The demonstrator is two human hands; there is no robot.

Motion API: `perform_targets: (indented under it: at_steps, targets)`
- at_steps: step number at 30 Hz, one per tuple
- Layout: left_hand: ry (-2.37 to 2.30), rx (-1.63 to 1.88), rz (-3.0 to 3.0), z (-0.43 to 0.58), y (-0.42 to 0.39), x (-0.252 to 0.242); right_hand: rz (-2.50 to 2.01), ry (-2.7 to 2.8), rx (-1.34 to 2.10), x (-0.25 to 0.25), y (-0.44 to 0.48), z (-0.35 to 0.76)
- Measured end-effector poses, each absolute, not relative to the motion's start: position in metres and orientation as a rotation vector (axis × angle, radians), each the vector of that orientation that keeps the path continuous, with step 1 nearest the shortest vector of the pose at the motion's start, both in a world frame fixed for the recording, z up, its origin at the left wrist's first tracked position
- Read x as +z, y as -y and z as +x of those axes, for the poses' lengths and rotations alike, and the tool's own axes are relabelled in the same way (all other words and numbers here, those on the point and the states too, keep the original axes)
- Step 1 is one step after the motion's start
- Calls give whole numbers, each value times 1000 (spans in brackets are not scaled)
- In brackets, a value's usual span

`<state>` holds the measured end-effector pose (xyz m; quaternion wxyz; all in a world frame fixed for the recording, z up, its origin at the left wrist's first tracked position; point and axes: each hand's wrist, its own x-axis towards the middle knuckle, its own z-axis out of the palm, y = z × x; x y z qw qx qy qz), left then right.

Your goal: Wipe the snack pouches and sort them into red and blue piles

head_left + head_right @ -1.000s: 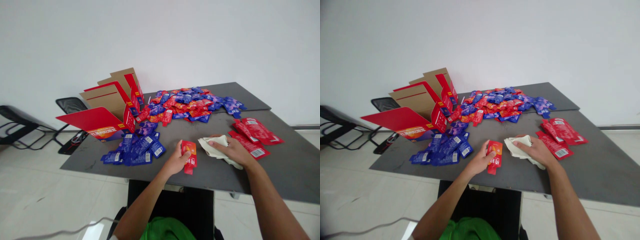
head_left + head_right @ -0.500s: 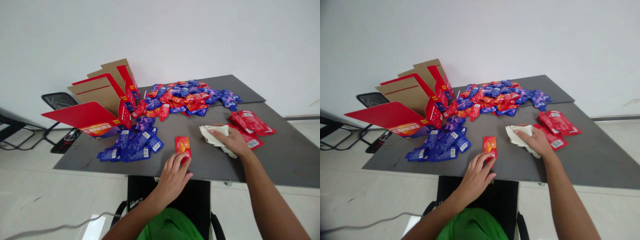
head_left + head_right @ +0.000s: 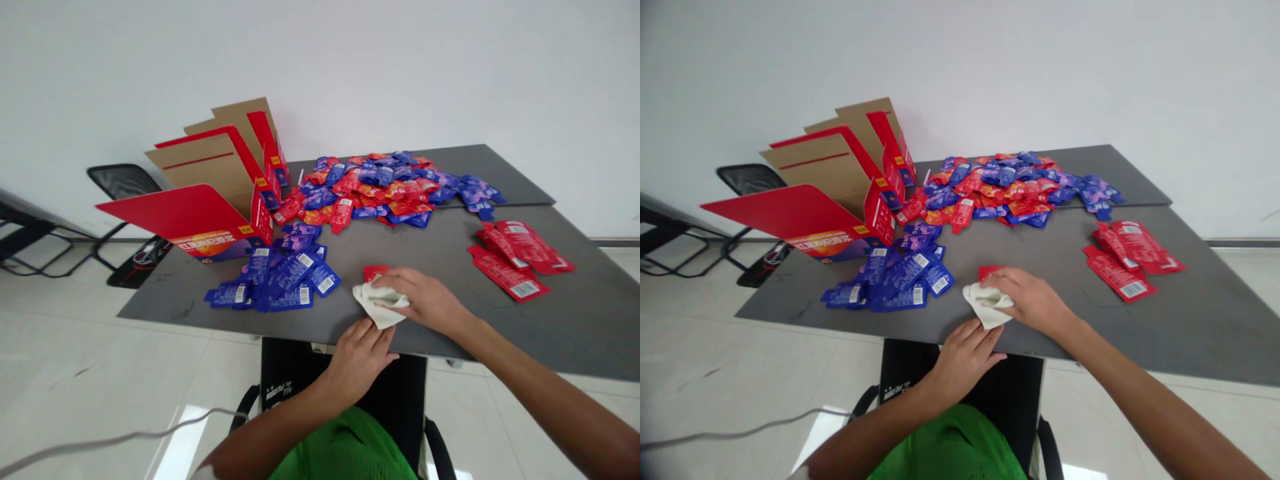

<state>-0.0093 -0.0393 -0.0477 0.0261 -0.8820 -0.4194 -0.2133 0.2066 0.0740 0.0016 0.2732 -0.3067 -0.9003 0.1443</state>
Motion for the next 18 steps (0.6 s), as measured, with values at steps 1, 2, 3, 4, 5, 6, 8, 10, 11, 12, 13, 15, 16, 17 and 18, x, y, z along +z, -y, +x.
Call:
perform_targets:
  at_steps: [1,2,3,4,5,6,8,10,11,12,13,15,16,17,18]
  targets:
    - [1296,-647,-2719,-9,39,-48,-757,2515,377,-4,-74,200]
    - [1288,-642,-2715,-9,38,-48,-726,2571,352,-9,-78,195]
    - [1268,-647,-2708,-10,37,-49,-728,2596,316,-15,-85,192]
    - [1241,-660,-2697,-10,37,-50,-754,2600,273,-20,-95,190]
    - [1215,-678,-2684,-10,36,-51,-794,2599,228,-23,-108,189]
    - [1194,-697,-2672,-10,35,-52,-840,2595,182,-25,-123,188]
    - [1180,-734,-2652,-9,34,-54,-932,2581,97,-24,-152,187]
    - [1187,-776,-2639,-9,34,-56,-1004,2560,40,-16,-172,187]
    - [1192,-801,-2635,-9,34,-57,-1031,2536,19,-11,-176,188]
    - [1197,-822,-2634,-9,35,-57,-1045,2496,4,-5,-175,189]
    - [1201,-835,-2637,-9,35,-58,-1046,2447,-4,-1,-170,190]
    - [1205,-830,-2658,-9,36,-57,-1010,2376,19,5,-146,193]
    - [1210,-815,-2673,-10,37,-56,-962,2387,56,6,-131,194]
    - [1218,-797,-2688,-10,37,-55,-893,2441,110,4,-115,195]
    - [1232,-780,-2703,-10,37,-54,-817,2511,166,1,-101,196]
